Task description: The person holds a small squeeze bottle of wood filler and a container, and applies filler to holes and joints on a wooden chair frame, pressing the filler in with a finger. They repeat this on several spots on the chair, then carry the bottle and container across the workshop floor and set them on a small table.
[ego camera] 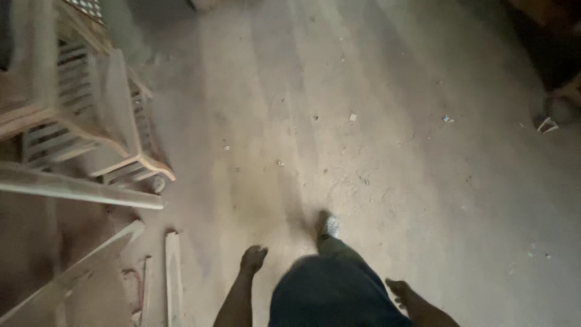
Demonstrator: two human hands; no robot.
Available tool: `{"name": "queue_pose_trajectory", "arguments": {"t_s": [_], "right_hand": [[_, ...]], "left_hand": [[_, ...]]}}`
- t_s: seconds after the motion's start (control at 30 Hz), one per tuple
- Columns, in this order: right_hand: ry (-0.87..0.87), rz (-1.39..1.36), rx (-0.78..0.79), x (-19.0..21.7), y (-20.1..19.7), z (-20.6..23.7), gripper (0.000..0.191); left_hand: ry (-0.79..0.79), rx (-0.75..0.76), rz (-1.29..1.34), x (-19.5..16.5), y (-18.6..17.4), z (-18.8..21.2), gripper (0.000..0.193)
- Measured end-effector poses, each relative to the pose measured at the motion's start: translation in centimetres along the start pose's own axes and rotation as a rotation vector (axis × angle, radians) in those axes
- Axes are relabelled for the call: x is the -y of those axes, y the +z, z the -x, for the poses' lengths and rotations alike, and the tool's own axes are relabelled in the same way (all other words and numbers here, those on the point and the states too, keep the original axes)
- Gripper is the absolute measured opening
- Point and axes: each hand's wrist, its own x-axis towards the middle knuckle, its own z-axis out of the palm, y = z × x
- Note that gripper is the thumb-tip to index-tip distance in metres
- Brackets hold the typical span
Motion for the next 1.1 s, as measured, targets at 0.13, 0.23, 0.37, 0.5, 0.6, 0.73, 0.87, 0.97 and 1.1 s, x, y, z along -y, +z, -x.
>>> {"name": "queue_pose_trajectory", "arguments": {"t_s": [0.13, 0.23, 0.37, 0.5, 0.6, 0.73, 0.87, 0.97, 1.1], "right_hand": [[0.128, 0.114, -0.234, 15.1, -0.1, -3.5, 0.066], [-0.097, 0.298, -0.138, 29.3, 0.2, -4.0, 0.065], [-0.491, 0.193, -0.119, 46.3, 2.3, -4.2, 0.061], [-0.557, 0.329, -0.164, 60.3, 3.1, -7.8, 0.061], [-0.544, 0.338, -0.212, 68.2, 2.2, -12.8, 0.061], [-0.306, 0.327, -0.344, 74.3, -1.8, -18.4, 0.062], [-0.016, 0.247, -0.376, 80.7, -4.3, -20.9, 0.073], [0.025, -0.061, -0.314, 86.6, -4.2, -22.3, 0.074], [0.056, 0.023, -0.188, 95.9, -3.7, -25.1, 0.070]], "left_hand": [[-0.400, 0.329, -0.355, -1.8, -0.3, -7.3, 0.083], [-0.589, 0.409, -0.283, -4.2, -0.8, -12.5, 0.080], [-0.239, 0.449, -0.406, -9.7, -1.5, -20.6, 0.081], [-0.245, 0.343, -0.305, -17.8, -3.3, -33.2, 0.071], [-0.153, 0.272, -0.287, -25.1, -6.3, -44.0, 0.064], [-0.097, 0.235, -0.300, -35.4, -11.5, -56.9, 0.055], [-0.026, 0.218, -0.210, -47.2, -16.1, -67.7, 0.049], [0.101, 0.200, 0.030, -55.8, -17.9, -75.3, 0.037], [0.274, 0.160, 0.035, -62.4, -17.4, -85.4, 0.037]]}}
